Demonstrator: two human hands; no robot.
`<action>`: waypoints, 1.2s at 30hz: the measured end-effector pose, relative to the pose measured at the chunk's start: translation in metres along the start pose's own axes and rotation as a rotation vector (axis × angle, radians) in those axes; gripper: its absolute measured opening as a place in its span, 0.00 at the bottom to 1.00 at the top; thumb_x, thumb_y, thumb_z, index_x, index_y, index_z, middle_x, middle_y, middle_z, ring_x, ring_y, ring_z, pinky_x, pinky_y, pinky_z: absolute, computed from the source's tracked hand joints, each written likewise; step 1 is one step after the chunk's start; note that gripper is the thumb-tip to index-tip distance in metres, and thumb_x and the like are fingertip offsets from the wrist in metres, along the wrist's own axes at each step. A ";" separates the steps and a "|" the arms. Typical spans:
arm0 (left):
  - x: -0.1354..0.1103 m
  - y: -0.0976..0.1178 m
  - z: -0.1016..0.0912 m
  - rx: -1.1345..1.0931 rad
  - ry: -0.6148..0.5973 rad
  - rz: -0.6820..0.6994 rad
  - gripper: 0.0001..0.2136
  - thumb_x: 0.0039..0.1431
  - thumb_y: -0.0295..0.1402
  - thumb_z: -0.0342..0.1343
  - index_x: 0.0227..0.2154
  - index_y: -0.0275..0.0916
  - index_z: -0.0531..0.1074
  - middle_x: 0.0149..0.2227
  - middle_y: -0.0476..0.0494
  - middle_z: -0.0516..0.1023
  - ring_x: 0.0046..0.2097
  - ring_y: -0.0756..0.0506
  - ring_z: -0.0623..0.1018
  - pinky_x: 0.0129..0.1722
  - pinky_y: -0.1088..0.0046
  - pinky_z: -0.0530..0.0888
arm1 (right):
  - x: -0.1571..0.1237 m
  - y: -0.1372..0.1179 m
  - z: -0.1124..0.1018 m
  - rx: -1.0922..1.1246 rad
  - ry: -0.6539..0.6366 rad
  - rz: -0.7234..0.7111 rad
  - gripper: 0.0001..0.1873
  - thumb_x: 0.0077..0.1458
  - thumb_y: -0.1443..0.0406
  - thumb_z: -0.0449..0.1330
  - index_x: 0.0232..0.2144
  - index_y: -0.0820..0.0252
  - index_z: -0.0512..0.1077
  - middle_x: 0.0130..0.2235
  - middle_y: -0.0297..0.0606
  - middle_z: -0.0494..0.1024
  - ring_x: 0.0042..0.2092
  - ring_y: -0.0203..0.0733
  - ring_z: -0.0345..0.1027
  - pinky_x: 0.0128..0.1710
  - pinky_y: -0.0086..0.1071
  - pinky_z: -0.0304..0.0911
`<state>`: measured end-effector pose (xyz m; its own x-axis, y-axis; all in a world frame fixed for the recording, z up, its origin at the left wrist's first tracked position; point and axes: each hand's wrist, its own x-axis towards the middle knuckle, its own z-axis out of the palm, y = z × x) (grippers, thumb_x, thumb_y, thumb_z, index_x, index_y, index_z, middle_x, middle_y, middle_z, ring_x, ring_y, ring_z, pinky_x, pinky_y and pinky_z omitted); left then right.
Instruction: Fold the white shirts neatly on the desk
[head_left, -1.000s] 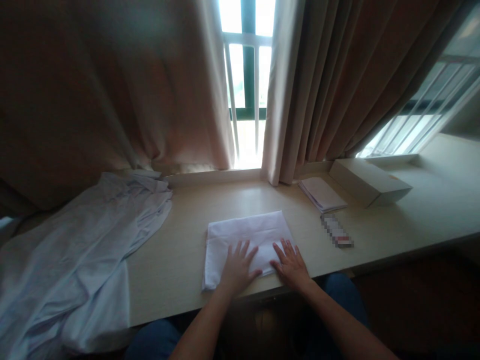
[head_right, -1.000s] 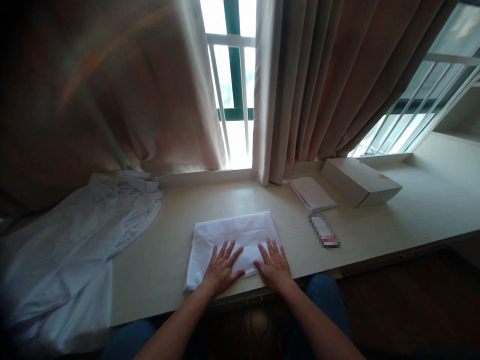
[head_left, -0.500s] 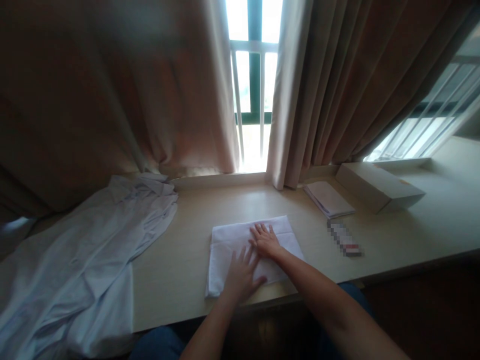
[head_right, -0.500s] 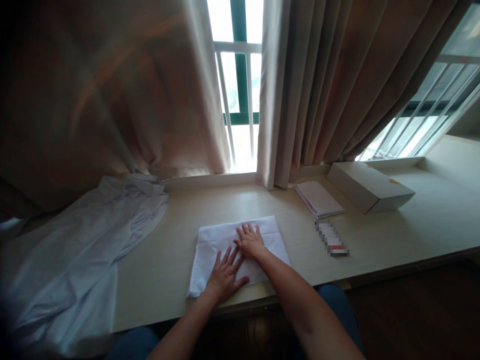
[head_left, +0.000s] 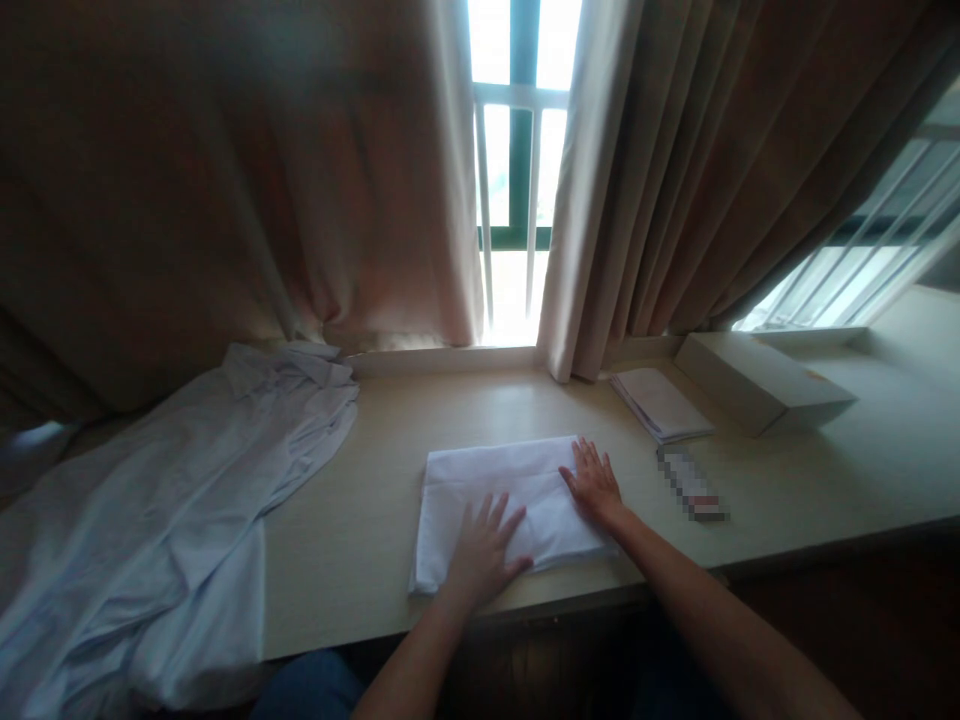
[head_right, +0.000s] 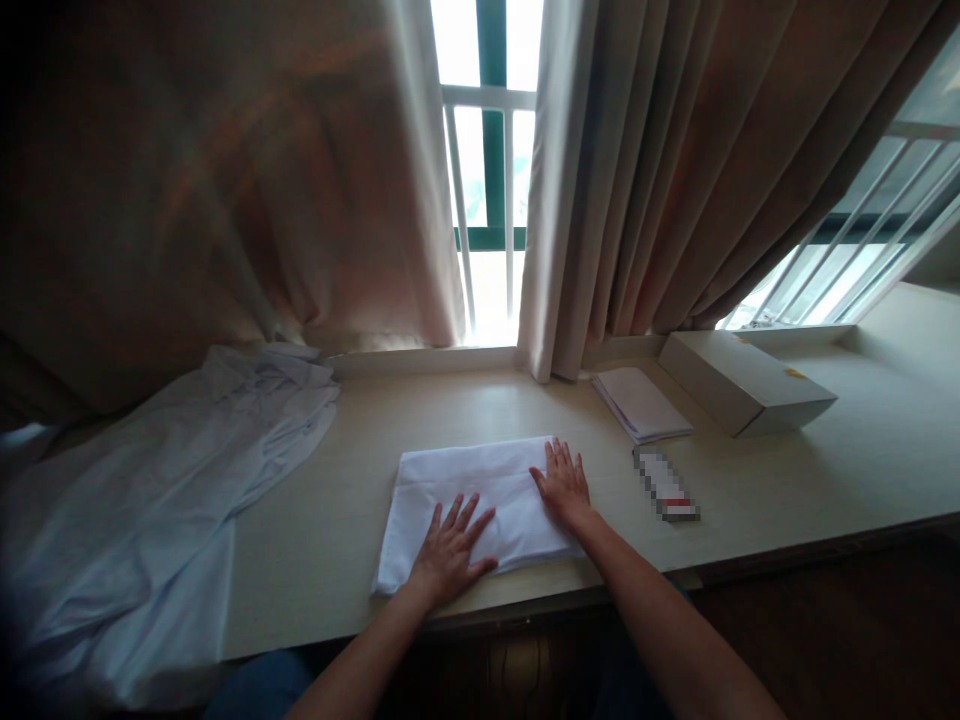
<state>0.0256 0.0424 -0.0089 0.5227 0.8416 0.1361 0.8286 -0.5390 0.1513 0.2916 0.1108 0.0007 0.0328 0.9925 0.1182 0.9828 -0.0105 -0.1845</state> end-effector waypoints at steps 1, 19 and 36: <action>0.000 0.000 0.000 0.000 -0.005 -0.001 0.37 0.53 0.61 0.44 0.64 0.54 0.50 0.68 0.43 0.46 0.67 0.32 0.46 0.62 0.42 0.43 | -0.011 -0.002 0.002 0.015 0.004 0.006 0.38 0.63 0.47 0.39 0.66 0.66 0.46 0.68 0.46 0.42 0.68 0.48 0.31 0.64 0.46 0.28; 0.077 -0.019 -0.051 0.003 -0.100 -0.329 0.25 0.63 0.45 0.42 0.61 0.45 0.56 0.55 0.36 0.66 0.54 0.41 0.69 0.51 0.63 0.67 | -0.017 -0.007 -0.074 0.637 -0.244 0.476 0.17 0.42 0.63 0.67 0.36 0.66 0.77 0.29 0.42 0.79 0.35 0.50 0.74 0.31 0.32 0.64; 0.137 -0.050 -0.034 0.036 -0.355 -0.349 0.27 0.59 0.41 0.46 0.62 0.51 0.56 0.49 0.33 0.73 0.46 0.38 0.76 0.43 0.60 0.71 | -0.002 0.011 -0.034 0.384 -0.300 0.462 0.27 0.38 0.51 0.67 0.39 0.60 0.77 0.39 0.47 0.80 0.42 0.52 0.74 0.36 0.34 0.66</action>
<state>0.0492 0.1836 0.0358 0.2441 0.9343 -0.2597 0.9693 -0.2272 0.0939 0.3087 0.1048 0.0312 0.3281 0.8881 -0.3219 0.7438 -0.4530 -0.4915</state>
